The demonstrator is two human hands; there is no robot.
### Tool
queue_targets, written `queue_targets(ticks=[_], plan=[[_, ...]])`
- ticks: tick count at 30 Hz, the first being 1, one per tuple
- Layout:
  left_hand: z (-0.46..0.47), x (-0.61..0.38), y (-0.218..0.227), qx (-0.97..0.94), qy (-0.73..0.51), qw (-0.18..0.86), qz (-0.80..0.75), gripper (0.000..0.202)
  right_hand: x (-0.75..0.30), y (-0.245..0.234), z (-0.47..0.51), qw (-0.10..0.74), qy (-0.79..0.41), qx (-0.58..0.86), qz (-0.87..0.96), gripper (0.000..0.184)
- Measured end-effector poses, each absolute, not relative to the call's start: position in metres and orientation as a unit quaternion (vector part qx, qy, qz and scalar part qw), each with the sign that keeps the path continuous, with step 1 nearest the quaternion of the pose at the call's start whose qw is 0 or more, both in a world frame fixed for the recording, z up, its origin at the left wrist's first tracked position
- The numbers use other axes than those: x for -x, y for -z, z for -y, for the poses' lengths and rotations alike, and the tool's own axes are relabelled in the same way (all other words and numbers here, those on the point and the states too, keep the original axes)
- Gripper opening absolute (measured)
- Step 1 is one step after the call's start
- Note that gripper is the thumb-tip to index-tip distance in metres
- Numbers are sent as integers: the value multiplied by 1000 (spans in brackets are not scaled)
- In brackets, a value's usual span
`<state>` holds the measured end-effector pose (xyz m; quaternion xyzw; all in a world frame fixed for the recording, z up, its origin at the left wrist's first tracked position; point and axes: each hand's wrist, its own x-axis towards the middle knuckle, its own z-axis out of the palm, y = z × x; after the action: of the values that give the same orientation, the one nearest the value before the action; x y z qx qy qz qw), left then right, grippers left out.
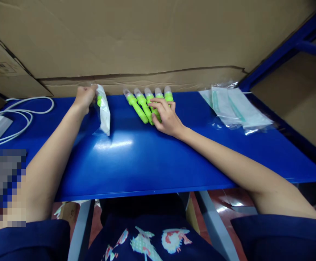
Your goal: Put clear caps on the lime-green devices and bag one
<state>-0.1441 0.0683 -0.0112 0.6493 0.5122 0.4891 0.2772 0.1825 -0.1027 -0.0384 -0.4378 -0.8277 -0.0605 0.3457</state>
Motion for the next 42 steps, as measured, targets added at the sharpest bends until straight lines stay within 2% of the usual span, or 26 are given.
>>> queue_targets(ticks=[3, 10, 15, 16, 22, 31, 36, 39, 42], plan=[[-60, 141, 7, -607, -415, 301, -607, 70, -182, 39, 102, 338, 66, 440, 829, 41], [-25, 107, -11, -647, -315, 353, -598, 68, -182, 39, 102, 336, 81, 435, 832, 40], [-1, 93, -14, -810, -282, 179, -482, 26, -181, 34, 105, 314, 70, 417, 850, 34], [3, 91, -13, -832, -253, 145, -471, 25, -181, 33, 106, 303, 67, 407, 859, 34], [24, 84, -14, -855, -116, 31, -505, 39, -178, 30, 108, 241, 62, 365, 897, 38], [7, 117, -15, -822, -127, -38, -553, 34, -178, 27, 111, 231, 110, 337, 906, 39], [-5, 129, -7, -825, -238, -47, -511, 38, -190, 19, 104, 288, 168, 428, 840, 38], [-4, 128, -12, -804, -184, -28, -565, 46, -205, 13, 94, 318, 182, 506, 781, 39], [-2, 129, -19, -788, -179, 11, -590, 53, -225, 9, 83, 293, 183, 618, 706, 41]])
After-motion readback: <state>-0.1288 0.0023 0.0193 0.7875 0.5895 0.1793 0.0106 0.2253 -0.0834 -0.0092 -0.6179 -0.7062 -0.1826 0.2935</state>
